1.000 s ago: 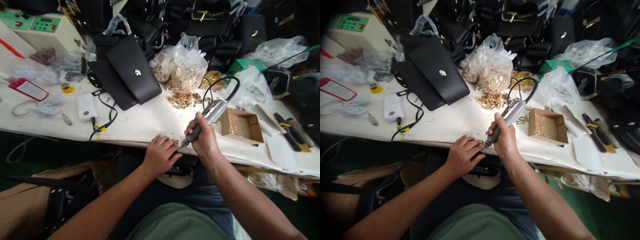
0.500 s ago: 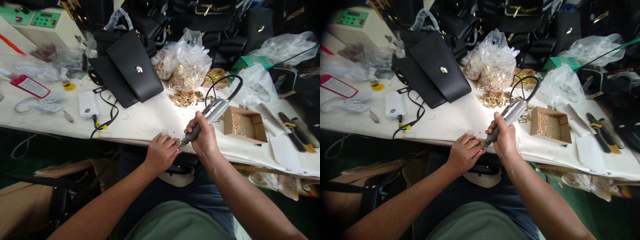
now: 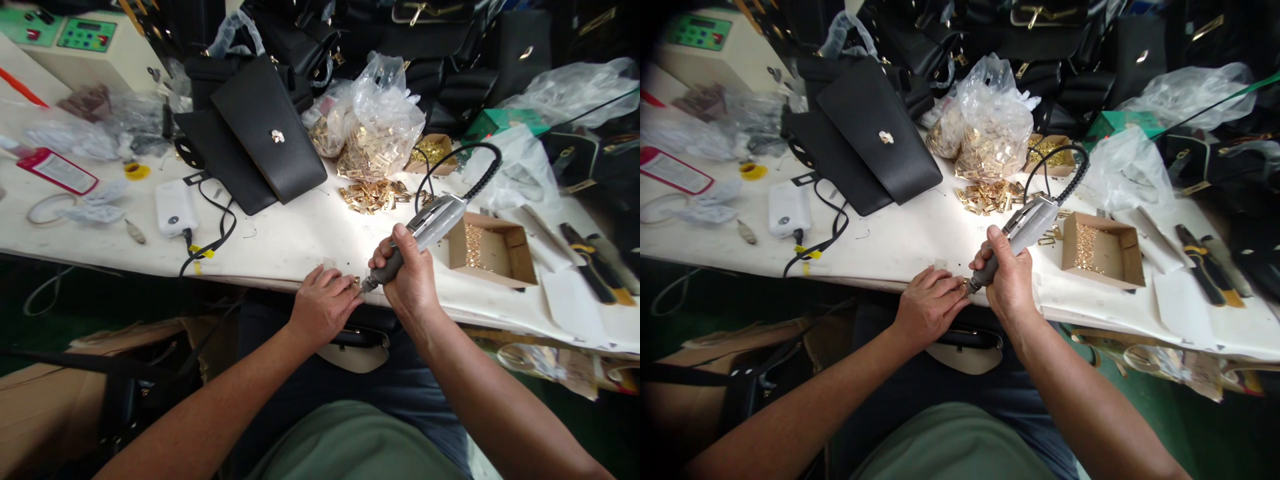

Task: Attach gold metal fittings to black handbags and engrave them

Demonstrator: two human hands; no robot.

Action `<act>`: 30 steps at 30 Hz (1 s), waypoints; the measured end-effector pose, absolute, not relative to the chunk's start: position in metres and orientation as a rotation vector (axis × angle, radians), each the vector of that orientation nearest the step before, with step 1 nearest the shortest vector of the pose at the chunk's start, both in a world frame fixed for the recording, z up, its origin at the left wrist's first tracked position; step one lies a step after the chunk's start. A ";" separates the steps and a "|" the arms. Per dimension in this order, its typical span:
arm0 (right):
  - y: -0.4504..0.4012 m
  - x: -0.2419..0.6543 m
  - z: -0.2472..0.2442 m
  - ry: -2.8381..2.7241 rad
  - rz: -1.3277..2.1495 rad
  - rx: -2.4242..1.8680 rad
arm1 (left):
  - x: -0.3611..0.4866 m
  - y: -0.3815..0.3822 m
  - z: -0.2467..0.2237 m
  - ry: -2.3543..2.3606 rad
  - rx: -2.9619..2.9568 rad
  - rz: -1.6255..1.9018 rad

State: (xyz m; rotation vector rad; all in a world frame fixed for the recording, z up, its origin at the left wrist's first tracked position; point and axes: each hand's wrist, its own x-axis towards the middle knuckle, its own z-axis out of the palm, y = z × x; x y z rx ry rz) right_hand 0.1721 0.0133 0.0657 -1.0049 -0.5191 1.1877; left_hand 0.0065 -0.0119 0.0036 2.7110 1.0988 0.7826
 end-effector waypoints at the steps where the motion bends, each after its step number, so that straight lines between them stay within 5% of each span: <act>1: 0.013 0.172 0.065 -0.524 1.187 -1.006 | 0.006 -0.012 0.004 1.097 2.713 0.778; 30: 0.011 0.174 0.069 -0.591 1.086 -0.960 | 0.007 -0.010 0.002 1.081 2.742 0.879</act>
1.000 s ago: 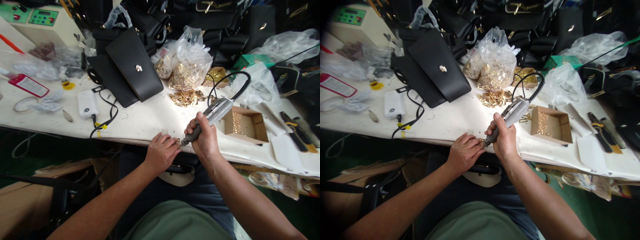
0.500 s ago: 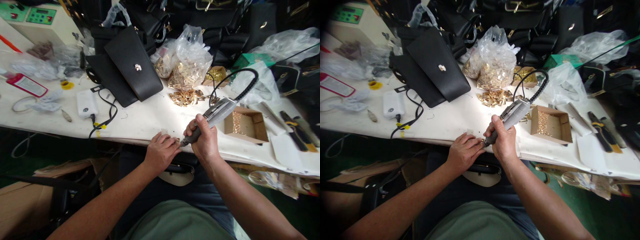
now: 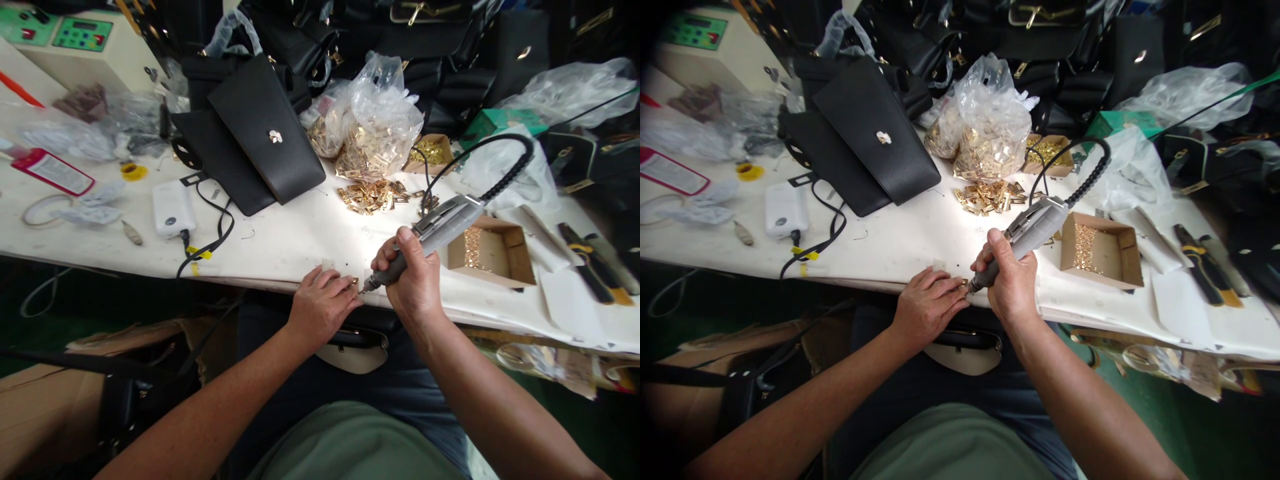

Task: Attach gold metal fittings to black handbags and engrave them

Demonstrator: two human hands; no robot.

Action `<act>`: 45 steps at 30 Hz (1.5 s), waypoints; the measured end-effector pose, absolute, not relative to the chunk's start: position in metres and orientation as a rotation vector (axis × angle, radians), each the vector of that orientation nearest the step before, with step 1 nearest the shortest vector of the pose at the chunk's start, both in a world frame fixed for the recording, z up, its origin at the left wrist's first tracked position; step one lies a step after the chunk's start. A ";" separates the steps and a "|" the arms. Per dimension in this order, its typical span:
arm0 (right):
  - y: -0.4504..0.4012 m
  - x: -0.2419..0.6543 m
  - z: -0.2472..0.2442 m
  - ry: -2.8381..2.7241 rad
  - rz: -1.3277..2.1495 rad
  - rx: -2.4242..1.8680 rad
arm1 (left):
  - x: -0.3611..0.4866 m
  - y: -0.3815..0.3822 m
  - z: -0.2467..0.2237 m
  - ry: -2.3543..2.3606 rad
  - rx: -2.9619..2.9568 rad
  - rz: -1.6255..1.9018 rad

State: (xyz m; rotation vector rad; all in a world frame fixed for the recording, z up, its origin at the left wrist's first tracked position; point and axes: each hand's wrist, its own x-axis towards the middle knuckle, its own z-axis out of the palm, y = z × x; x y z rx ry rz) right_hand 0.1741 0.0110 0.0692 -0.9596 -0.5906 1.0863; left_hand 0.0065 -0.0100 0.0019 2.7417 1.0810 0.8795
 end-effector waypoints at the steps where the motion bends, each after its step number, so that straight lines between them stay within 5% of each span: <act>1: 0.012 0.175 0.070 -0.602 1.067 -0.956 | 0.007 -0.010 0.002 1.085 2.741 0.884; 45: 0.022 0.158 0.065 -1.191 0.948 -1.196 | 0.007 -0.012 0.002 1.117 2.750 0.829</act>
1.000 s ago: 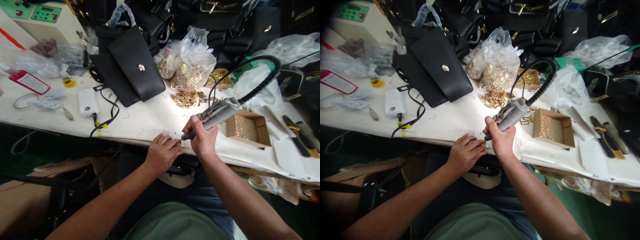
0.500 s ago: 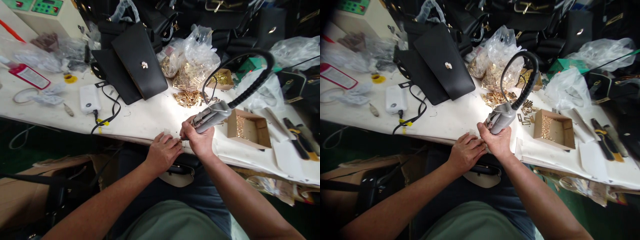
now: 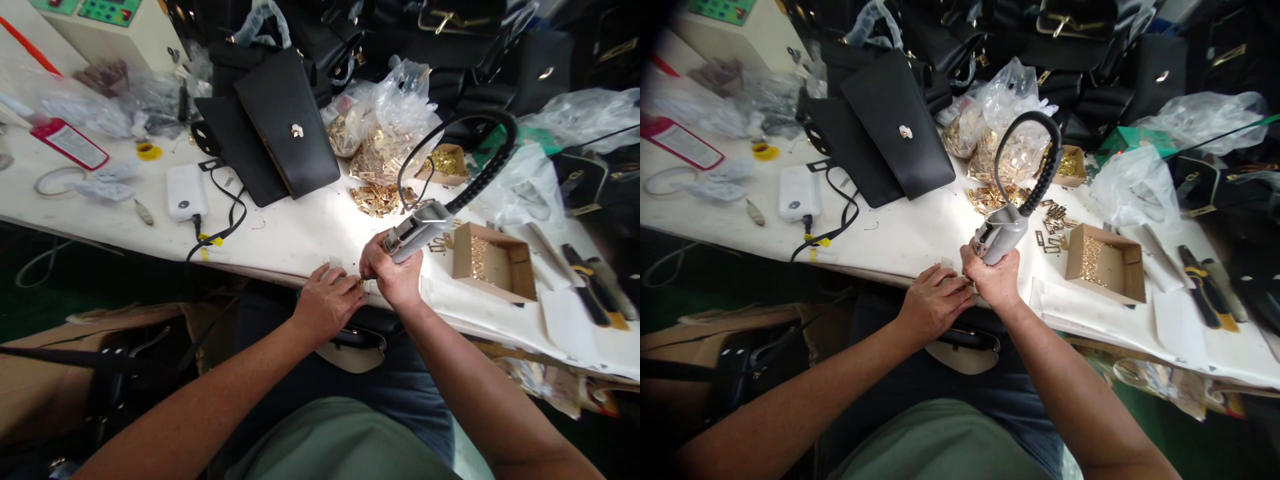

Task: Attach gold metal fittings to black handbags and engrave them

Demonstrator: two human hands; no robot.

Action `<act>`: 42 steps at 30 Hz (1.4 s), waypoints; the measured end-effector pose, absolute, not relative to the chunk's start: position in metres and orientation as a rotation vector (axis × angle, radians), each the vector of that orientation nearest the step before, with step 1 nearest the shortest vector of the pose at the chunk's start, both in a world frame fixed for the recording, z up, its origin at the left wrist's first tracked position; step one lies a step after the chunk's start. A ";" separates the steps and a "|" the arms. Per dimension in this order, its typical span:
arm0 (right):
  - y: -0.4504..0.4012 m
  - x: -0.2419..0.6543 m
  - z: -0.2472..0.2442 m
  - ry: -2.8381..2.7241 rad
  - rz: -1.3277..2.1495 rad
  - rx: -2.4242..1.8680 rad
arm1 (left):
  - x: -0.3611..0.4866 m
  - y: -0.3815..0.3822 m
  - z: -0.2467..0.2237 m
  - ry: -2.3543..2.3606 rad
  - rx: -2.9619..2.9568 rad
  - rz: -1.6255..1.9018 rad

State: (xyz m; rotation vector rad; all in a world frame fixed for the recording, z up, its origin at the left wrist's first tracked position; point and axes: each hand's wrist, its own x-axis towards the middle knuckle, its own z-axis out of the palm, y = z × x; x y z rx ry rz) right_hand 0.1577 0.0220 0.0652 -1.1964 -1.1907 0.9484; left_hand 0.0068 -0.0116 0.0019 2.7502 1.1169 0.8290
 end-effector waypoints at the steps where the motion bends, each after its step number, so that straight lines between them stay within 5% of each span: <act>1: 0.022 0.159 0.063 -1.201 0.946 -1.175 | 0.007 -0.012 0.002 1.113 2.749 0.836; 15: 0.004 0.174 0.078 -0.947 1.007 -0.799 | 0.007 -0.014 0.000 1.129 2.733 0.892; 42: -0.008 0.167 0.062 -0.831 1.052 -0.879 | 0.008 -0.013 -0.004 1.127 2.740 0.892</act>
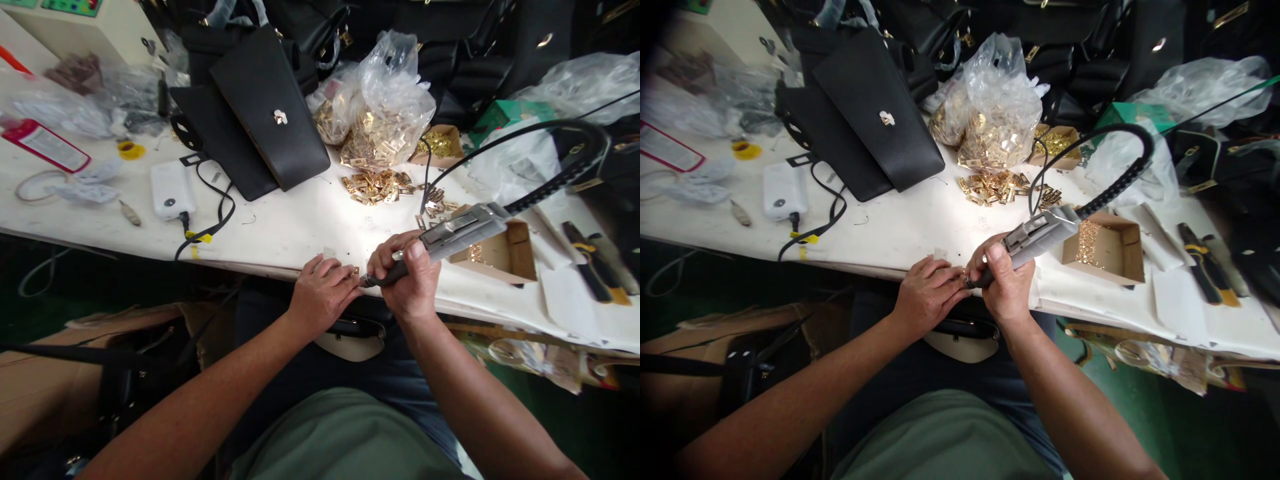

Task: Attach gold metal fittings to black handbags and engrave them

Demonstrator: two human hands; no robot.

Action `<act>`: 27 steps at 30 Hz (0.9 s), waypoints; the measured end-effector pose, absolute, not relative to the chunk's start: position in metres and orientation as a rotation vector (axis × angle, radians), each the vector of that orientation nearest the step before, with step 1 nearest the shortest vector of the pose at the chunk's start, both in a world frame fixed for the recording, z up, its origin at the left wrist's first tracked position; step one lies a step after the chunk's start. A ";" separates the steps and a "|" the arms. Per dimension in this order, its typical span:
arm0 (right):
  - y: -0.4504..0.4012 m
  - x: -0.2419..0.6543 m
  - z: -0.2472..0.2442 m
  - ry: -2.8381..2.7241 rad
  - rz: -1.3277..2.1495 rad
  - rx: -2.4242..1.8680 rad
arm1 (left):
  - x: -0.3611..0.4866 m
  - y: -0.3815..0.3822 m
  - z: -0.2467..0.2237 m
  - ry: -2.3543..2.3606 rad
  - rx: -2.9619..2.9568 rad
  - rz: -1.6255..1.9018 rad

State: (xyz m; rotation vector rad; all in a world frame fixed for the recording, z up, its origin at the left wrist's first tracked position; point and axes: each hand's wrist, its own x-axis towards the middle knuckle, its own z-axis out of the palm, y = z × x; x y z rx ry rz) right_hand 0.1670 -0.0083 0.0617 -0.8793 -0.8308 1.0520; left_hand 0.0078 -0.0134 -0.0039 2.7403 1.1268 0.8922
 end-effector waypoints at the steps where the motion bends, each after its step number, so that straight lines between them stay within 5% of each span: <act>1: -0.008 0.167 0.062 -0.830 1.053 -0.875 | 0.008 -0.013 -0.004 1.130 2.738 0.892; 27: -0.006 0.166 0.060 -0.754 1.066 -0.786 | 0.008 -0.013 -0.004 1.128 2.727 0.928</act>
